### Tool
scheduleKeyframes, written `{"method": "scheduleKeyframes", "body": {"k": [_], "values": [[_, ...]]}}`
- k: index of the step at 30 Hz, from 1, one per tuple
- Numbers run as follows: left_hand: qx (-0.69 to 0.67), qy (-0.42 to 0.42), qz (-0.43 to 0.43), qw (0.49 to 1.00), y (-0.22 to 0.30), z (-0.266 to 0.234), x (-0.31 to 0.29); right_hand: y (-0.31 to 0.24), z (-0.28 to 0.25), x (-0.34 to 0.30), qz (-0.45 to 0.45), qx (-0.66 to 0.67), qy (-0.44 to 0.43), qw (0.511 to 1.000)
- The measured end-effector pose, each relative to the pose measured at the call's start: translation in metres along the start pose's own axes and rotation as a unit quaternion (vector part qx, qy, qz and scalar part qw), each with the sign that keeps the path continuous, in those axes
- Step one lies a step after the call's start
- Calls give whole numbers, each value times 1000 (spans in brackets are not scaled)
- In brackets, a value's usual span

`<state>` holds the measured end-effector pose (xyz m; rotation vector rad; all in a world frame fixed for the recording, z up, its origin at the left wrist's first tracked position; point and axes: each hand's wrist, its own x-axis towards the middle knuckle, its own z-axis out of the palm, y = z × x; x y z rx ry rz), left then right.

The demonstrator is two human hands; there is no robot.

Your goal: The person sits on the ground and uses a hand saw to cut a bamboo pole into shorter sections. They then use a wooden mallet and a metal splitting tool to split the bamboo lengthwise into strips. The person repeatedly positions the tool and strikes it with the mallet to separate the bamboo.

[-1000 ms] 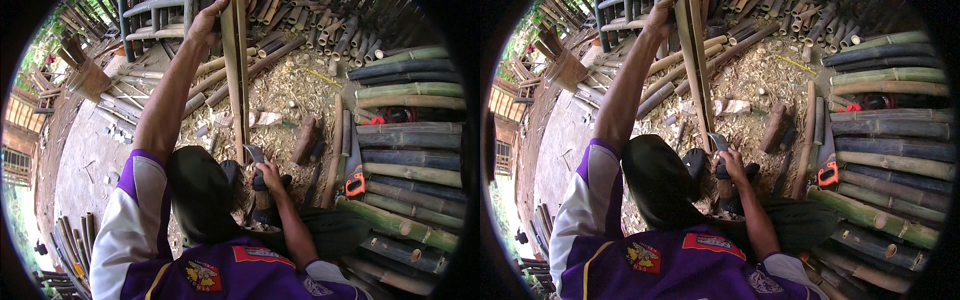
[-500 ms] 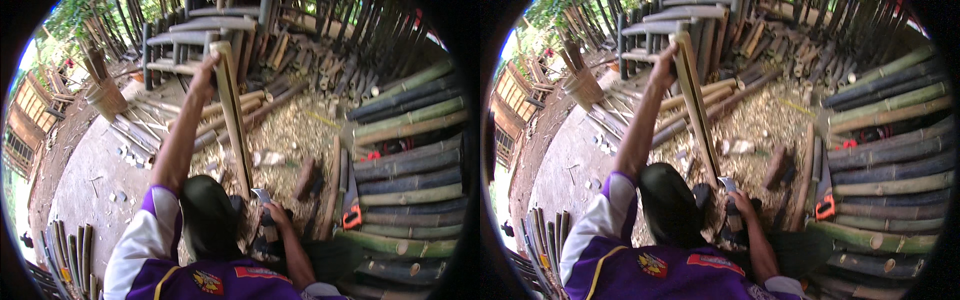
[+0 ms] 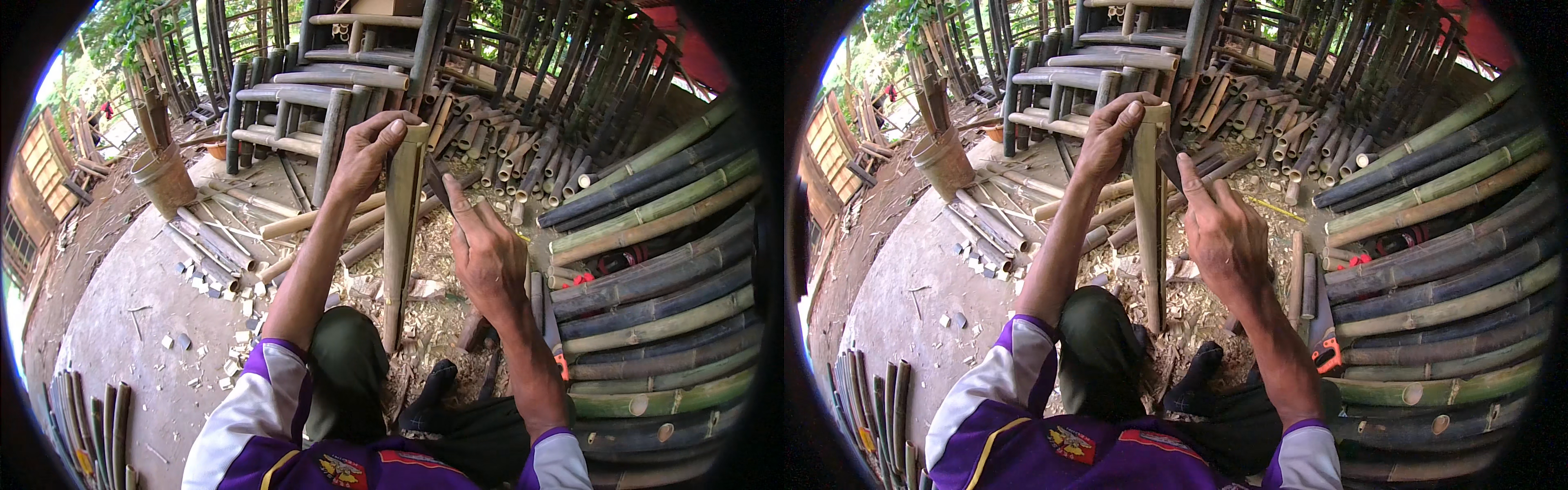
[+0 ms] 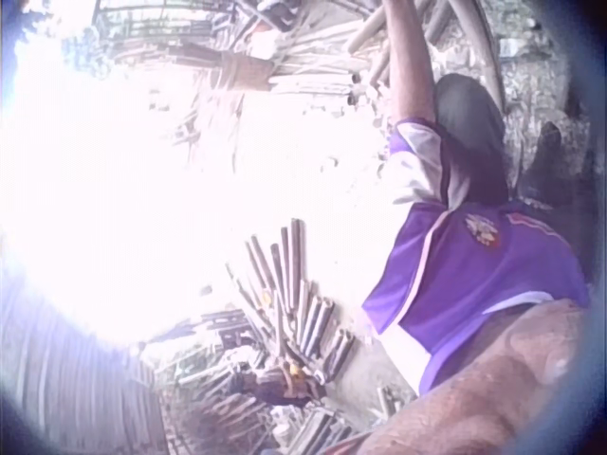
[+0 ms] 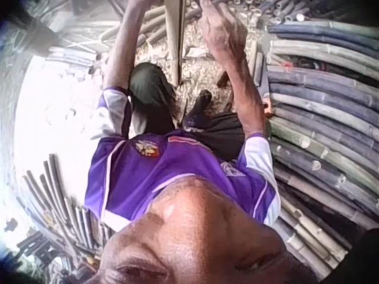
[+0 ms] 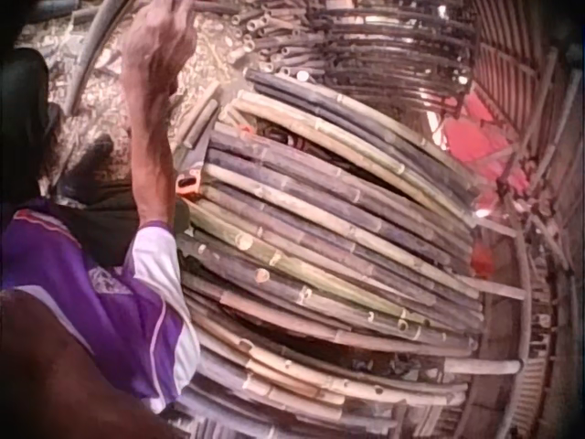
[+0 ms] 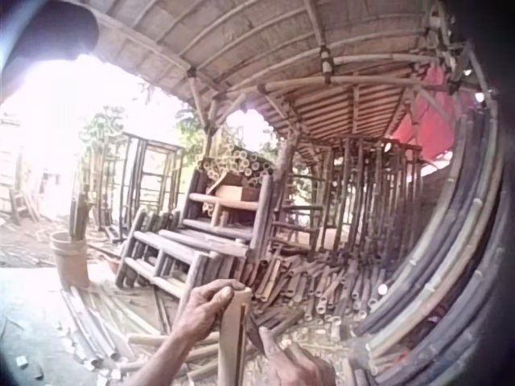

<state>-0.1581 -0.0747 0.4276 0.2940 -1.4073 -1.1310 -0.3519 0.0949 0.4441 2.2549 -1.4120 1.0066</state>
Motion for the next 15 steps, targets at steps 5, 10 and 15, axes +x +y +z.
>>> {"method": "scheduleKeyframes", "body": {"k": [5, 10, 15], "values": [[43, -21, 20, 999, 2, 2, 0, 5, 6, 4, -1, -11, -10, 1000], [76, -15, 21, 997, 3, 3, -2, 12, 13, 6, -10, -5, -12, 1000], [18, 8, 10, 1000, 0, 6, 1, 17, 21, 5, -60, -45, -13, 997]]}}
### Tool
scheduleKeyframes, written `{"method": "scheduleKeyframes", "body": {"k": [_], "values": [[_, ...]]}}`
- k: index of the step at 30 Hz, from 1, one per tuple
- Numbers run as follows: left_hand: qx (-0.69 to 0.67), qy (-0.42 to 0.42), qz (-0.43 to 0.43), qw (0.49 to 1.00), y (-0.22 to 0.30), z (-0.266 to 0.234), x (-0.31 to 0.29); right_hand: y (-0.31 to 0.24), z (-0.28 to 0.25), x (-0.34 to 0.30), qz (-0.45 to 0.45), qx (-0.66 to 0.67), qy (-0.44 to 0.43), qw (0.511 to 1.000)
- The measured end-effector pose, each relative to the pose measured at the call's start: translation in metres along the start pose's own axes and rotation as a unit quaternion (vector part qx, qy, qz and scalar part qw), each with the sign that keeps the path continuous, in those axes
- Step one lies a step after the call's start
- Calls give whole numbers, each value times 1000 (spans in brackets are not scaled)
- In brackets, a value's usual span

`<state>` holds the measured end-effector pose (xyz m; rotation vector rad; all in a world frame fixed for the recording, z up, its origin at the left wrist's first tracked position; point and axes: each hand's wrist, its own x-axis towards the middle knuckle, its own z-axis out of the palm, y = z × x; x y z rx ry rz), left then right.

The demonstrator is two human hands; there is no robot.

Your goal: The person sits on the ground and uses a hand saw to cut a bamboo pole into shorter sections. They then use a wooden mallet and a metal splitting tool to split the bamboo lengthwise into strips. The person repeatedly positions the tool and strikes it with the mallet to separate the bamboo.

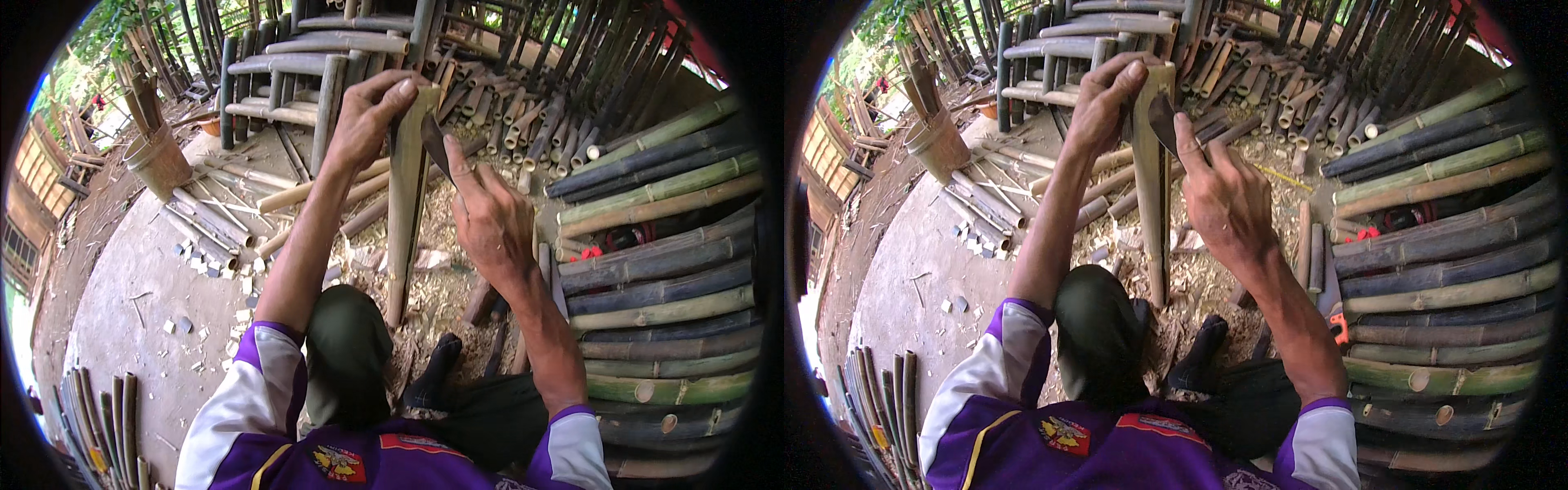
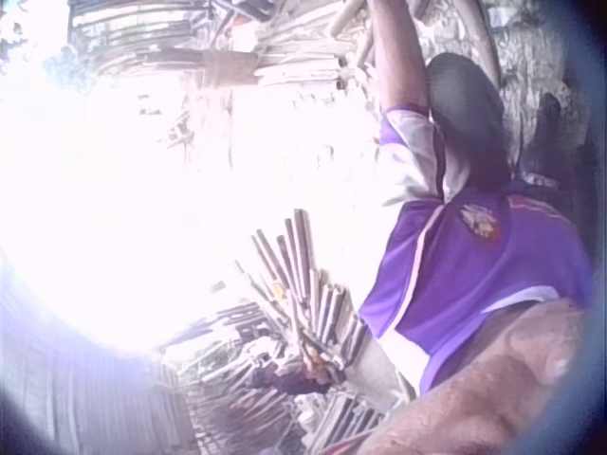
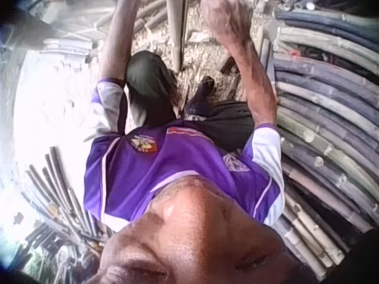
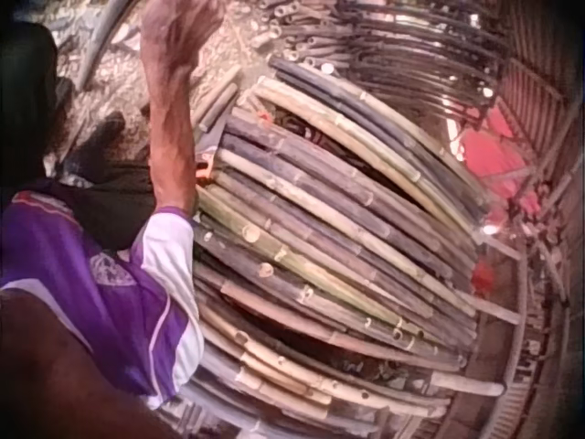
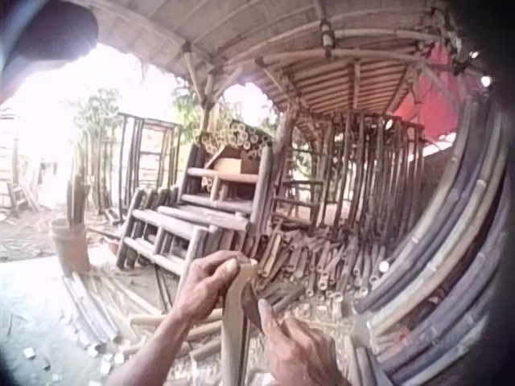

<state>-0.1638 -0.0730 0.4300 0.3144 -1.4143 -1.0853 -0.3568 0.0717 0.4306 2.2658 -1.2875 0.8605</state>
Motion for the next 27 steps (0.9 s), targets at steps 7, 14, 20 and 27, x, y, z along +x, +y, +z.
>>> {"method": "scheduleKeyframes", "body": {"k": [7, 14, 20, 27], "values": [[16, 37, -2, 999, -24, -30, 9, -13, 73, -71, 4, 47, -89, 995], [29, 111, -41, 993, -50, -51, 38, -12, 144, -144, 10, 62, -189, 980], [-12, 172, -114, 978, -89, -88, 59, -34, 195, -239, 34, 90, -256, 962], [-51, 111, -109, 987, -102, -120, 63, -48, 221, -298, 73, 115, -266, 954]]}}
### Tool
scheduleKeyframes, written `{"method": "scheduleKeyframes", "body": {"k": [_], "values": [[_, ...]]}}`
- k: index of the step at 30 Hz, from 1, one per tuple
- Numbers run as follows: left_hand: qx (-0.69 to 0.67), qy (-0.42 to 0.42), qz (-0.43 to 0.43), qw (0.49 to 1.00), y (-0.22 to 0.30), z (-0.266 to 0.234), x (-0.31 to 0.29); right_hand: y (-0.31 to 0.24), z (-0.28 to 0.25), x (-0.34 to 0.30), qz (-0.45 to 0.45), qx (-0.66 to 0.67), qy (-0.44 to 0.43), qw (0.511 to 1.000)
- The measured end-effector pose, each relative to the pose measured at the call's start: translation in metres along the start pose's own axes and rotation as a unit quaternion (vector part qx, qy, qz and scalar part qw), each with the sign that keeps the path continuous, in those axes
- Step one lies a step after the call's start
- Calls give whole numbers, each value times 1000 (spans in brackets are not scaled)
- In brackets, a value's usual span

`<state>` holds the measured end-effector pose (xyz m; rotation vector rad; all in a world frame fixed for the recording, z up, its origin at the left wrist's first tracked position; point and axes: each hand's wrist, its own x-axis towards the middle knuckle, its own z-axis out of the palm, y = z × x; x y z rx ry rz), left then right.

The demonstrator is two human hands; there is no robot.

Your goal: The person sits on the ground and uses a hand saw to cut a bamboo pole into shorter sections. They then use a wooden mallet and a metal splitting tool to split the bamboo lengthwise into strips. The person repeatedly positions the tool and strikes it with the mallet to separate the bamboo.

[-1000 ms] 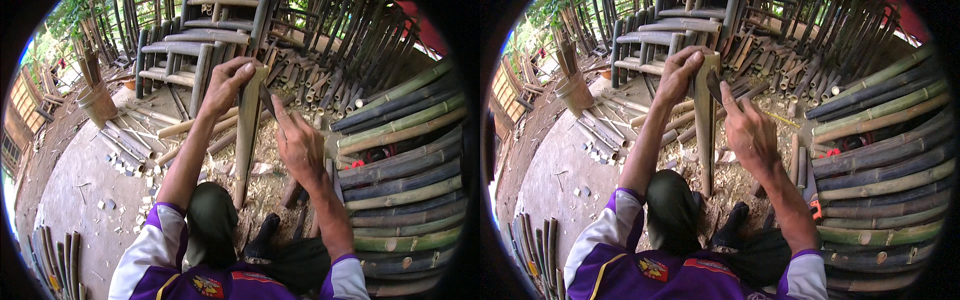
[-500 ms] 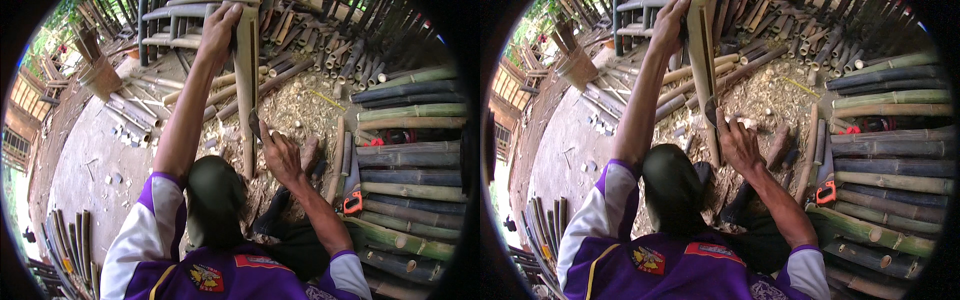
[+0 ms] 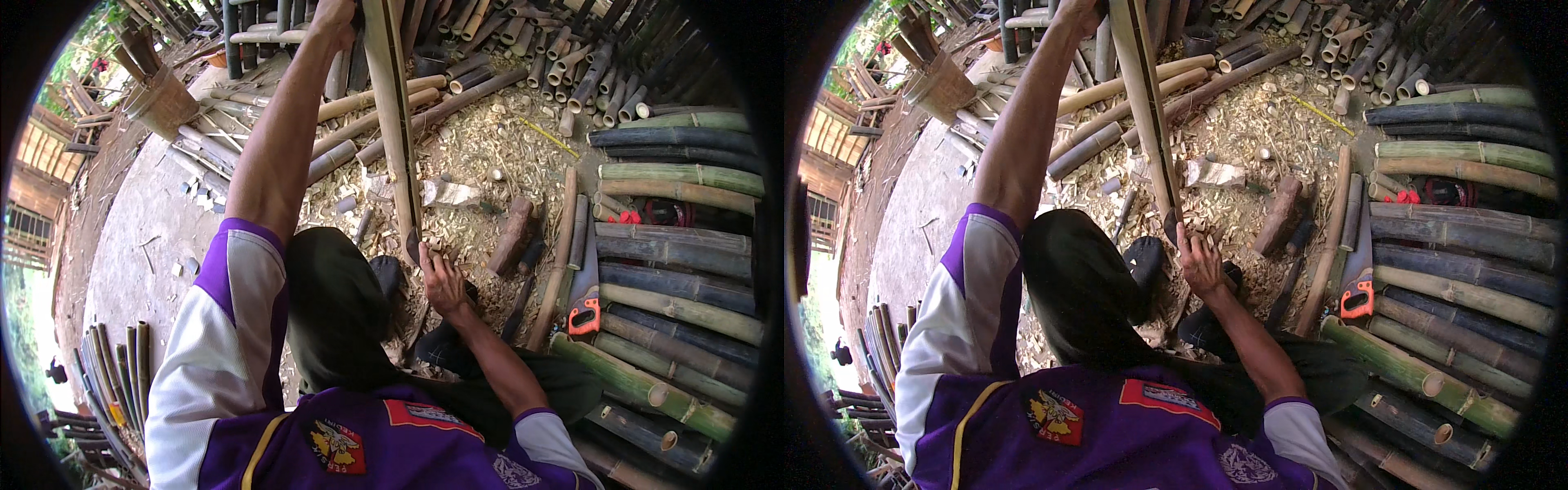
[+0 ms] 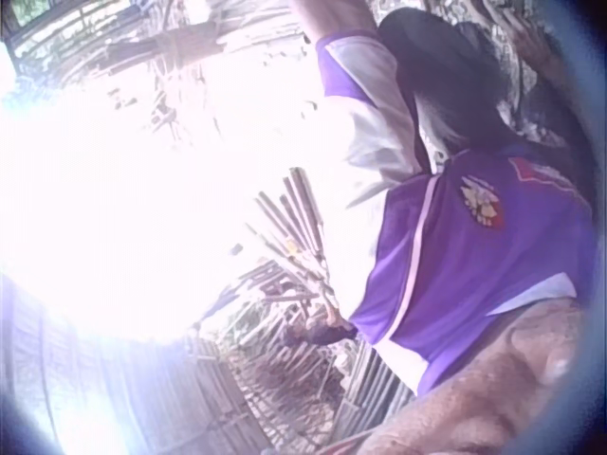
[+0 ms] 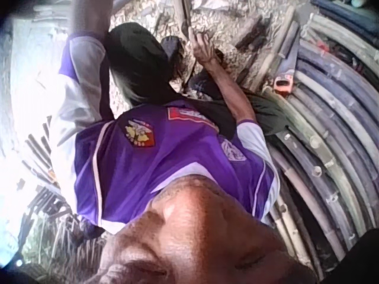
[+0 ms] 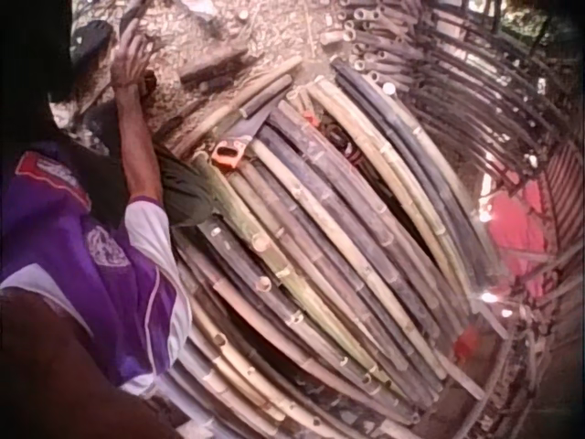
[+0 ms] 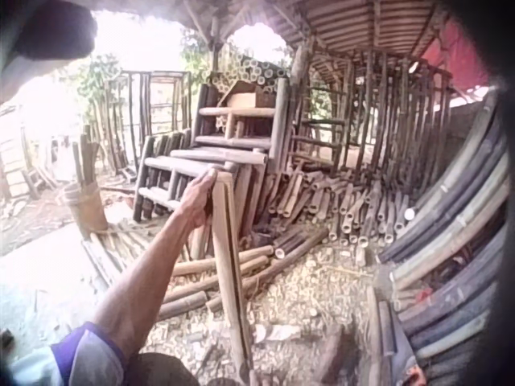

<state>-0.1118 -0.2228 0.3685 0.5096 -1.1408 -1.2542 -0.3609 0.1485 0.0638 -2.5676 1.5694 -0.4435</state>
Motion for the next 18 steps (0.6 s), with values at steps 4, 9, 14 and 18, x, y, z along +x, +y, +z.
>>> {"method": "scheduleKeyframes", "body": {"k": [4, 9, 14, 18], "values": [[-17, 18, 2, 1000, 1, -5, 4, 13, 23, -28, -36, -89, 69, 993], [-6, 41, -38, 998, 16, -30, -5, 11, 10, -34, 18, 10, -65, 998], [112, 55, 104, 987, 34, -10, -52, 53, -43, -21, 167, 83, -56, 981], [124, 4, 123, 985, 47, 36, -85, 115, -97, 41, 260, 97, -164, 947]]}}
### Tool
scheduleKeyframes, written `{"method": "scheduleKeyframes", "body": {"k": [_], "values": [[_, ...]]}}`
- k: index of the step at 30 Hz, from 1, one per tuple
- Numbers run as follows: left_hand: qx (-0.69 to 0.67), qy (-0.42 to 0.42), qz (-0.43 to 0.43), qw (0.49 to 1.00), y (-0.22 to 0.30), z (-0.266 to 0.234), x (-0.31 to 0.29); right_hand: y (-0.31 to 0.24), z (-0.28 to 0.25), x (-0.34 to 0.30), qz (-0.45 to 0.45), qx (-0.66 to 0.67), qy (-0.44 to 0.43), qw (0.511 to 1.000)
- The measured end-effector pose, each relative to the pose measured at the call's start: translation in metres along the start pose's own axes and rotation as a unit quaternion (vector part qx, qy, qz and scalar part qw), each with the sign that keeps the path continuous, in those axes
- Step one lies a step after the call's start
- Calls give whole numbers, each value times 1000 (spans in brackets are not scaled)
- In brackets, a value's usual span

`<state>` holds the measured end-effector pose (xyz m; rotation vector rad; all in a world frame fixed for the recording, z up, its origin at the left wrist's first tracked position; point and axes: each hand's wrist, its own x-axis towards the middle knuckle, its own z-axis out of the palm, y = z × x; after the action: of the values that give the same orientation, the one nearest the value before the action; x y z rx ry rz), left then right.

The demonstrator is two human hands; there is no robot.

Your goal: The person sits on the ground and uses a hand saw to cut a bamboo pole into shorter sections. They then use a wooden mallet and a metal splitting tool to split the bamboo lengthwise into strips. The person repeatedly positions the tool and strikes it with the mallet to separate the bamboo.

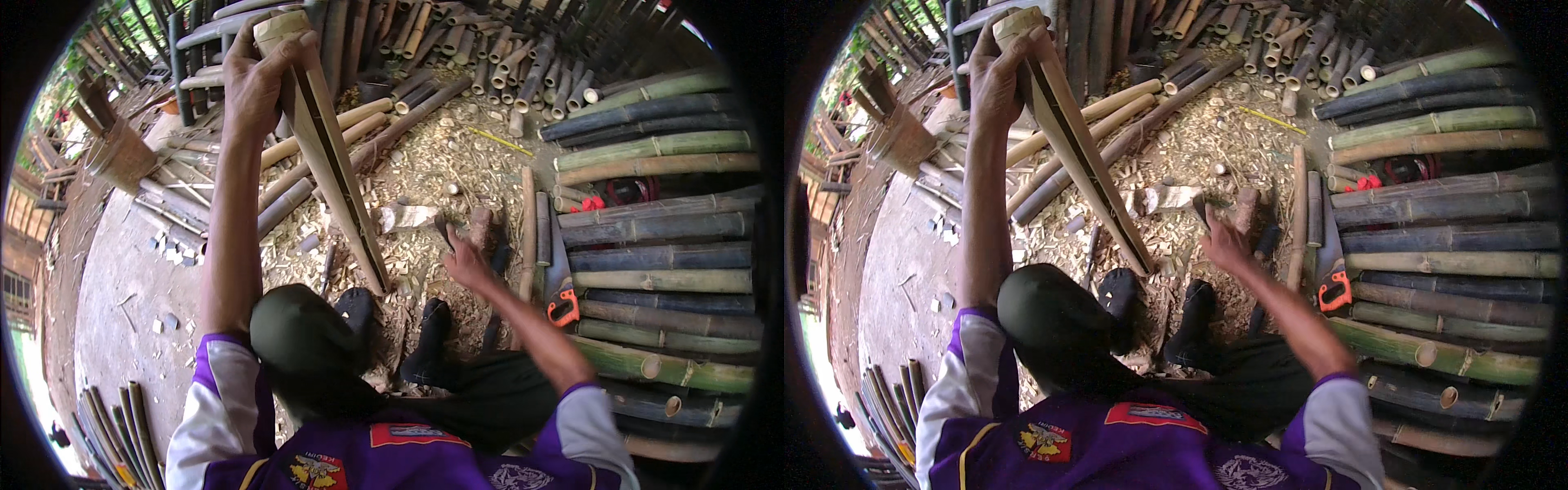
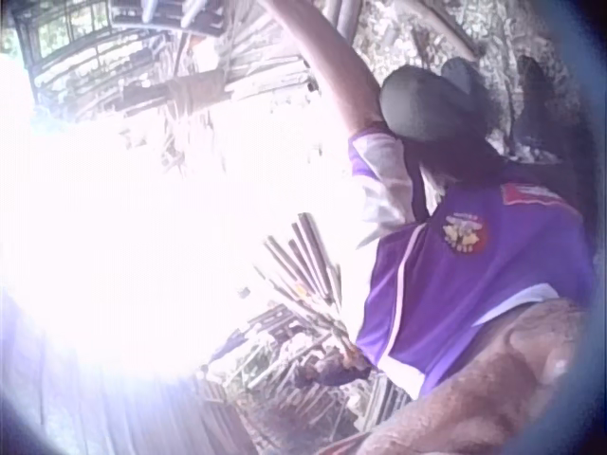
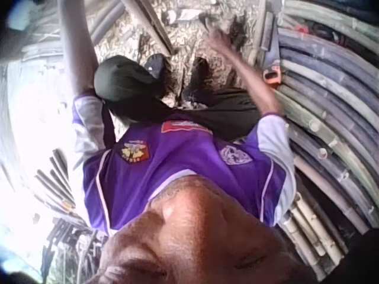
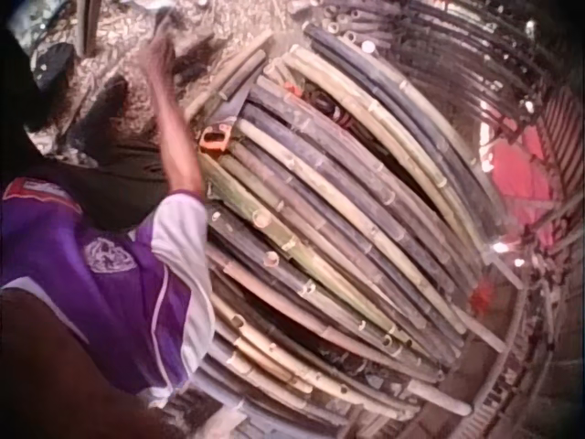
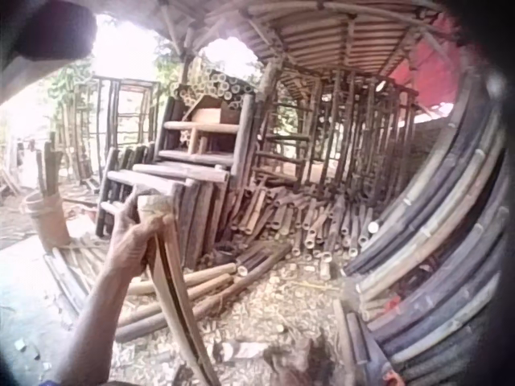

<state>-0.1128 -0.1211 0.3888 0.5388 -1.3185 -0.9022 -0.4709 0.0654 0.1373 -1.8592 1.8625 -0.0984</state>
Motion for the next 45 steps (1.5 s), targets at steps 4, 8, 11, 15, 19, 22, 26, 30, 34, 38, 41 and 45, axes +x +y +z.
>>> {"method": "scheduleKeyframes", "body": {"k": [4, 8, 11, 15, 19, 22, 26, 30, 34, 38, 41, 45], "values": [[119, -60, 67, 989, 18, 24, -6, -6, -70, 43, -9, -15, -91, 996], [-118, -152, -133, 972, -54, 18, -90, 48, -43, 86, 55, -10, -30, 998], [-6, -131, -286, 949, -114, -12, -182, 29, 4, 138, 107, 51, -26, 993], [27, -39, -370, 928, -205, 33, -231, 102, 43, 170, 148, 63, 69, 985], [23, -91, -359, 929, -213, 40, -175, 30, 50, 132, -79, 179, 190, 962], [-67, -115, -404, 905, -223, 99, -144, -25, 33, 68, -152, 425, 133, 882], [28, -303, -355, 884, -235, 127, -148, -13, 22, 43, 44, 487, 258, 834], [71, -281, -369, 883, -222, 111, -212, 68, 6, -13, 295, 399, 380, 780], [-49, -191, -471, 860, -211, 95, -282, 218, 31, -95, 395, 39, 386, 832], [-142, -167, -528, 821, -221, 76, -308, 244, 23, -114, 411, -9, 369, 833], [-131, -209, -517, 820, -228, 69, -311, 244, 25, -107, 424, -21, 316, 849], [-71, -242, -459, 852, -242, 84, -290, 288, 55, -124, 459, -182, 254, 831]]}}
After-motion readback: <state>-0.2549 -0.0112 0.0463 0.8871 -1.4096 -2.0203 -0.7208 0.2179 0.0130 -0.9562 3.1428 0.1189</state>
